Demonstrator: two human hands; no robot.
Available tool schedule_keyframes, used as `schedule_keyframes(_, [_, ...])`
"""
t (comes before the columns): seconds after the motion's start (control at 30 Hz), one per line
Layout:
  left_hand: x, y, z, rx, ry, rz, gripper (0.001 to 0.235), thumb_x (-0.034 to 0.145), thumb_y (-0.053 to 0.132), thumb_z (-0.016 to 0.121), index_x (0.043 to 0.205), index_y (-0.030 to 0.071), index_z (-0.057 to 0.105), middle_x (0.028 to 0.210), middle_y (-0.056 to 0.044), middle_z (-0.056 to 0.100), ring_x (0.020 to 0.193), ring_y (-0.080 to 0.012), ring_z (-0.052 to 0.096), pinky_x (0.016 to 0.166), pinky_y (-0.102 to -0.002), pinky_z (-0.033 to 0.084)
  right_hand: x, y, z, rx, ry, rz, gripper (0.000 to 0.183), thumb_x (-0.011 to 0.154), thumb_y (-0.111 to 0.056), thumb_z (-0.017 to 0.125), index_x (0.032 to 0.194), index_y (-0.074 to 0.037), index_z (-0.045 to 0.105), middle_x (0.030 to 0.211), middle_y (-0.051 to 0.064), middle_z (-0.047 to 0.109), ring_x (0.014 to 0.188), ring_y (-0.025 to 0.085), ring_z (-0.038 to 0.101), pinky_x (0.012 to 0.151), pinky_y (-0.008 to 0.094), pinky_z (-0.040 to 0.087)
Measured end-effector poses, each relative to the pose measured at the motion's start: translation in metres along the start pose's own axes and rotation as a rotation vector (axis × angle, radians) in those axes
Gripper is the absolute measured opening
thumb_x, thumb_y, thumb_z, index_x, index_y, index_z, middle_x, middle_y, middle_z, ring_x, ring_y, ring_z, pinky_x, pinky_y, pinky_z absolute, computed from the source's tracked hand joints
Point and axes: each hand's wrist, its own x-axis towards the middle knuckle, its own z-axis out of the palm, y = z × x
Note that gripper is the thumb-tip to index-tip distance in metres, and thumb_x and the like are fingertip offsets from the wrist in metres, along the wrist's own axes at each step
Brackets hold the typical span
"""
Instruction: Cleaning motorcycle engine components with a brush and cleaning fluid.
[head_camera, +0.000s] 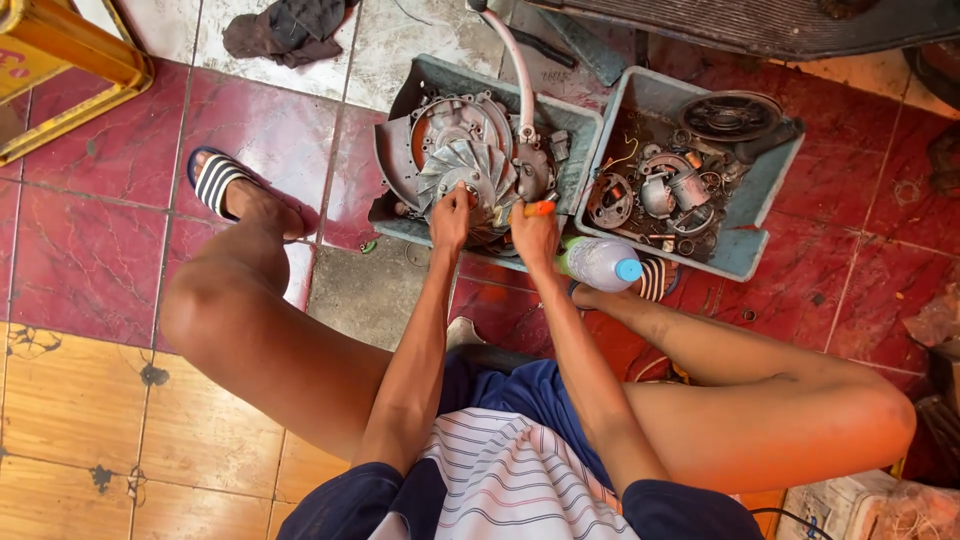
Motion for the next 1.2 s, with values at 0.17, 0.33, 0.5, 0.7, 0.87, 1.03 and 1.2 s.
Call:
schedule_keyframes(0.17, [-0.011, 0.026, 0.008, 0.270, 0.075, -0.023, 0.046, 0.100, 0.048, 0.047, 0.110, 0.012, 0.074, 0.101, -0.018, 0.077, 0.102, -0.0427, 0.071, 0.090, -0.056, 0.053, -0.058, -0.010, -0.005, 0.059, 0.057, -0.132, 0.042, 0.099, -0.032, 0.053, 0.080, 0.001, 0.068, 0.079, 0.029, 0.070, 0.087, 0.054, 0.068, 0.072, 0.062, 0.052])
schedule_keyframes(0.33, [-0.016, 0.014, 0.013, 0.296, 0.180, 0.085, 0.042, 0.105, 0.042, 0.049, 0.137, 0.017, 0.061, 0.096, -0.029, 0.074, 0.097, -0.0516, 0.070, 0.086, -0.063, 0.053, -0.043, 0.042, 0.041, 0.300, 0.314, -0.288, 0.012, 0.094, -0.016, 0.062, 0.090, -0.008, 0.069, 0.089, 0.017, 0.066, 0.090, 0.039, 0.067, 0.081, 0.044, 0.053])
schedule_keyframes(0.5, [-0.003, -0.007, 0.013, 0.467, 0.153, 0.237, 0.029, 0.109, 0.040, 0.044, 0.117, 0.019, 0.062, 0.083, -0.025, 0.073, 0.084, -0.0481, 0.073, 0.075, -0.058, 0.056, -0.025, 0.046, 0.036, 0.615, -0.006, 0.020, 0.057, 0.100, -0.022, 0.051, 0.153, -0.002, 0.047, 0.148, 0.025, 0.054, 0.144, 0.040, 0.043, 0.119, 0.053, 0.035])
schedule_keyframes(0.7, [0.019, -0.014, 0.017, 0.618, 0.067, 0.122, 0.024, 0.105, 0.041, 0.042, 0.117, 0.025, 0.057, 0.087, -0.025, 0.073, 0.092, -0.0485, 0.073, 0.083, -0.059, 0.057, -0.004, 0.061, 0.043, 0.909, -0.057, 0.169, 0.048, 0.095, -0.020, 0.058, 0.140, -0.004, 0.061, 0.138, 0.025, 0.062, 0.132, 0.039, 0.055, 0.109, 0.049, 0.049])
schedule_keyframes(0.87, [0.037, -0.008, 0.021, 0.678, 0.050, 0.105, 0.024, 0.105, 0.040, 0.042, 0.115, 0.023, 0.057, 0.089, -0.024, 0.074, 0.093, -0.0459, 0.074, 0.082, -0.056, 0.059, -0.022, 0.054, 0.038, 0.748, 0.263, -0.098, 0.033, 0.076, 0.001, 0.050, 0.087, -0.006, 0.080, 0.098, 0.014, 0.076, 0.094, 0.026, 0.073, 0.089, 0.037, 0.054])
schedule_keyframes(1.03, [0.081, -0.019, 0.028, 0.770, 0.074, 0.156, 0.025, 0.103, 0.036, 0.049, 0.116, 0.021, 0.065, 0.089, -0.019, 0.075, 0.088, -0.0422, 0.076, 0.074, -0.051, 0.062, -0.013, 0.062, 0.051, 0.312, 0.037, 0.172, 0.030, 0.091, -0.034, 0.052, 0.104, -0.040, 0.078, 0.069, -0.012, 0.076, 0.088, 0.008, 0.073, 0.081, 0.023, 0.047])
schedule_keyframes(1.2, [0.109, -0.029, 0.032, 0.783, -0.012, 0.109, 0.030, 0.101, 0.036, 0.049, 0.109, 0.017, 0.072, 0.090, -0.021, 0.076, 0.091, -0.0437, 0.075, 0.076, -0.054, 0.062, 0.022, 0.085, 0.087, 0.611, -0.102, 0.220, 0.053, 0.098, -0.037, 0.065, 0.133, 0.003, 0.063, 0.054, 0.010, 0.061, 0.057, 0.024, 0.071, 0.076, 0.043, 0.061])
